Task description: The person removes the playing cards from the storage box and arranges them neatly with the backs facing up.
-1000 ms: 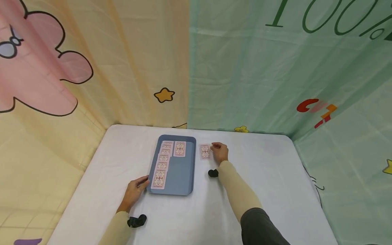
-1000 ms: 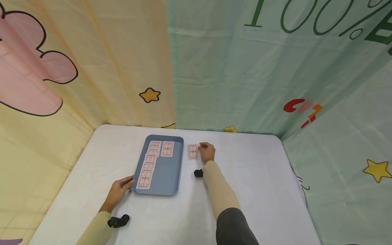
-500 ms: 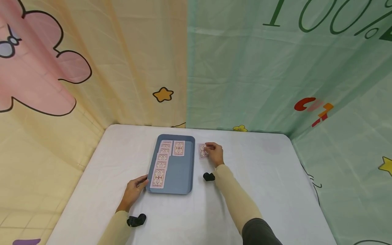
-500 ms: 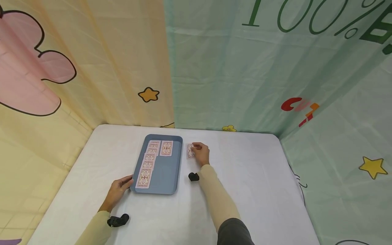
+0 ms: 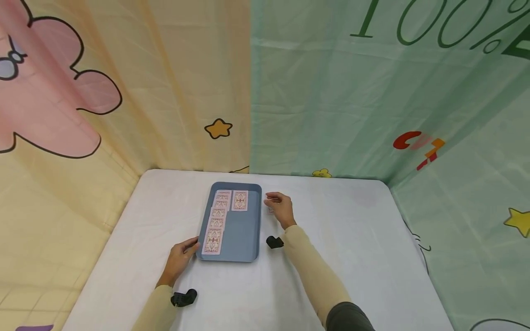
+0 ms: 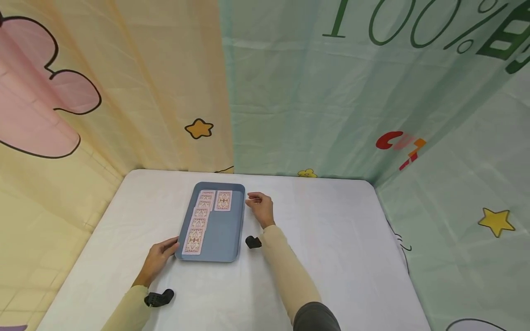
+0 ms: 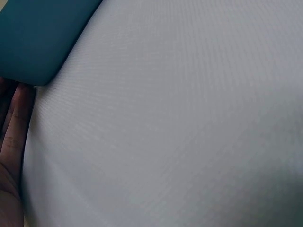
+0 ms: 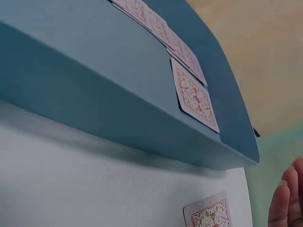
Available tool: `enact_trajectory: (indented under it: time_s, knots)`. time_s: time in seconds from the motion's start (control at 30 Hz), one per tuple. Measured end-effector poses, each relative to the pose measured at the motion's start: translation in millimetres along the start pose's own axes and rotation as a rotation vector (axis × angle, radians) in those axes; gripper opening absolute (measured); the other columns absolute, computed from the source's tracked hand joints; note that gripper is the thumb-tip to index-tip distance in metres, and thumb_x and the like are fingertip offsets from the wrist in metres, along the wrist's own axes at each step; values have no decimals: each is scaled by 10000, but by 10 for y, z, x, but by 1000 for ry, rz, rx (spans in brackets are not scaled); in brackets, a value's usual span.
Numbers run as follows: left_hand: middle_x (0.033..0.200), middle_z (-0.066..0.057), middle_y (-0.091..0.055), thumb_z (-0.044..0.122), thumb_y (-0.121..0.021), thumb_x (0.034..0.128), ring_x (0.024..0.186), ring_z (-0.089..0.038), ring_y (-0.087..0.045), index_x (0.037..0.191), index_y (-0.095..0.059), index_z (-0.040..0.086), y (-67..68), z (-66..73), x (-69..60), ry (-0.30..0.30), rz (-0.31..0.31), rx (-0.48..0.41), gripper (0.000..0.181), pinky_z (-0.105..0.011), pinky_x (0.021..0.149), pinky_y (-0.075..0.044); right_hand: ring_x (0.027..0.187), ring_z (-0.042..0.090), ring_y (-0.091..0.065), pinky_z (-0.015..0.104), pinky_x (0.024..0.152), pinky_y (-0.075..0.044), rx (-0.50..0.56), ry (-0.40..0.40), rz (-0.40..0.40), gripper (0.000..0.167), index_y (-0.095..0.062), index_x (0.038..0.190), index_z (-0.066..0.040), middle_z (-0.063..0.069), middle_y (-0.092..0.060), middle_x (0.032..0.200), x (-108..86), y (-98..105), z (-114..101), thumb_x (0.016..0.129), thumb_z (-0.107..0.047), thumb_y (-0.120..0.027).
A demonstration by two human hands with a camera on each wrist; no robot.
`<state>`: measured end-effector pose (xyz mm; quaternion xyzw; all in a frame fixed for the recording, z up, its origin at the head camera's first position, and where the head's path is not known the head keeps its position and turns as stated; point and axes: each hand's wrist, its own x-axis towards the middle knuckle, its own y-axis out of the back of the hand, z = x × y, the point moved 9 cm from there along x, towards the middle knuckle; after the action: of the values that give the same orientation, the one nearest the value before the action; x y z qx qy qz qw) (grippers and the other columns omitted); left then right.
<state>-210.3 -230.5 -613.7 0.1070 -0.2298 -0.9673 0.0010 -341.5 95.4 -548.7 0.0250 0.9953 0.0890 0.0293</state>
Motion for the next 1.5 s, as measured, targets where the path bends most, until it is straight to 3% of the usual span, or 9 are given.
enact_trajectory:
  time_s: [0.4, 0.9, 1.23, 1.5]
  knots:
    - [1357, -268, -512, 173, -546, 992, 1348, -409, -371, 1334, -516, -82, 8, 0, -29, 11, -6, 1, 428, -513, 1104, -312, 928, 260, -638, 305, 794, -542, -47, 117, -104, 245, -686, 1087, 58, 167, -679, 1025, -200, -370, -174, 845, 24, -694]
    - [1368, -262, -505, 196, -553, 992, 1354, -403, -365, 1340, -514, -74, 4, -13, -17, 6, -7, 9, 442, -514, 1114, -293, 828, 165, -636, 235, 697, -523, -152, 124, -211, 240, -713, 1049, 13, 111, -697, 976, -407, -837, -212, 815, -25, -751]
    - [1366, -269, -503, 198, -561, 987, 1356, -410, -359, 1336, -515, -80, 16, -1, -19, 3, -4, 10, 449, -523, 1112, -291, 792, 158, -630, 208, 654, -518, -122, 108, -274, 255, -702, 1035, 59, 125, -691, 962, -458, -1105, -177, 789, 24, -754]
    - [1369, -268, -500, 194, -554, 991, 1357, -407, -359, 1337, -512, -83, 4, 17, -18, 5, -10, 3, 445, -515, 1114, -291, 742, 97, -623, 200, 642, -527, -151, 91, -294, 265, -716, 1017, 21, 86, -688, 913, -470, -1254, -157, 767, -24, -794]
